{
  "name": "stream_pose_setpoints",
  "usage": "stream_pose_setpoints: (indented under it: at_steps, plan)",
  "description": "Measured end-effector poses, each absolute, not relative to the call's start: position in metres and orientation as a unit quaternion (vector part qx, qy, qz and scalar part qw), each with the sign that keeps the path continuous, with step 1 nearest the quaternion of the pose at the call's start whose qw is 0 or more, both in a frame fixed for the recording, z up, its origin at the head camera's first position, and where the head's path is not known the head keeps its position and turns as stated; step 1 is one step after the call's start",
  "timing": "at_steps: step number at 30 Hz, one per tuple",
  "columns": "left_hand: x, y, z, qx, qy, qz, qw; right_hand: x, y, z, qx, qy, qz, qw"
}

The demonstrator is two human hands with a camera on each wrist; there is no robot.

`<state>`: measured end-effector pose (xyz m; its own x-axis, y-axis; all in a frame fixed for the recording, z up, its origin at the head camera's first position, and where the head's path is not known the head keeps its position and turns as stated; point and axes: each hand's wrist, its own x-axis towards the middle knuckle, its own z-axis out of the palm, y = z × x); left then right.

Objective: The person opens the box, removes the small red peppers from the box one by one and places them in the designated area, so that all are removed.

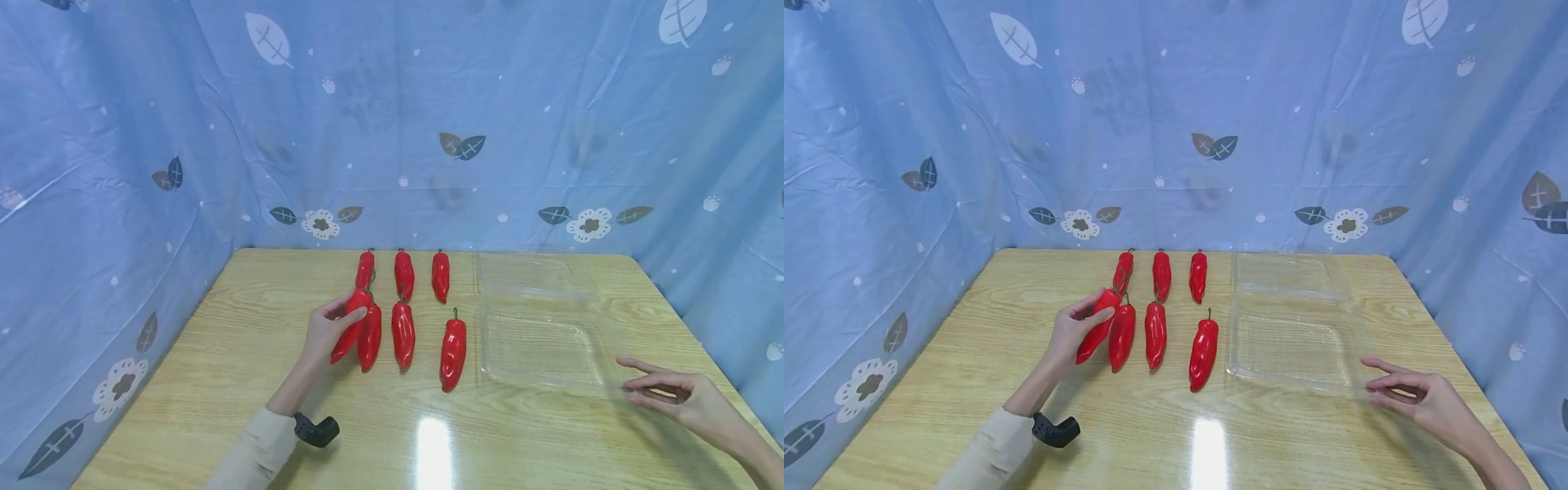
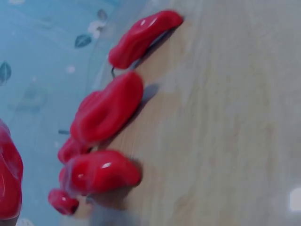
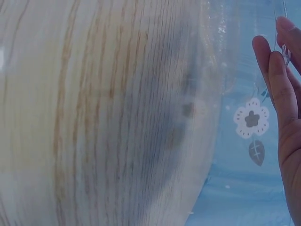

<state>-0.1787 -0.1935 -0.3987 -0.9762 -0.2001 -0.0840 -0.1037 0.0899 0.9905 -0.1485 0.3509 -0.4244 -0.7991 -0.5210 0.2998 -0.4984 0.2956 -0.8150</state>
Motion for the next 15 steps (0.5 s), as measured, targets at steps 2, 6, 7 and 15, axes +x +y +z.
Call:
stream_pose_setpoints:
  at_steps: [2,6,7,15]
  plan:
    - [-0.186,-0.199,-0.399,0.111,-0.724,-0.68,0.041,-0.149,0.351,-0.424,-0.315,0.803,-0.505,0.015]
    - [-0.202,-0.211,-0.4,0.123,-0.708,-0.693,0.062,-0.149,0.35,-0.422,-0.307,0.805,-0.506,0.016]
    - [-0.207,-0.214,-0.4,0.124,-0.707,-0.693,0.068,-0.149,0.349,-0.422,-0.306,0.806,-0.507,0.017]
    - [-0.247,-0.241,-0.394,0.149,-0.701,-0.688,0.111,-0.146,0.349,-0.423,-0.312,0.8,-0.513,0.014]
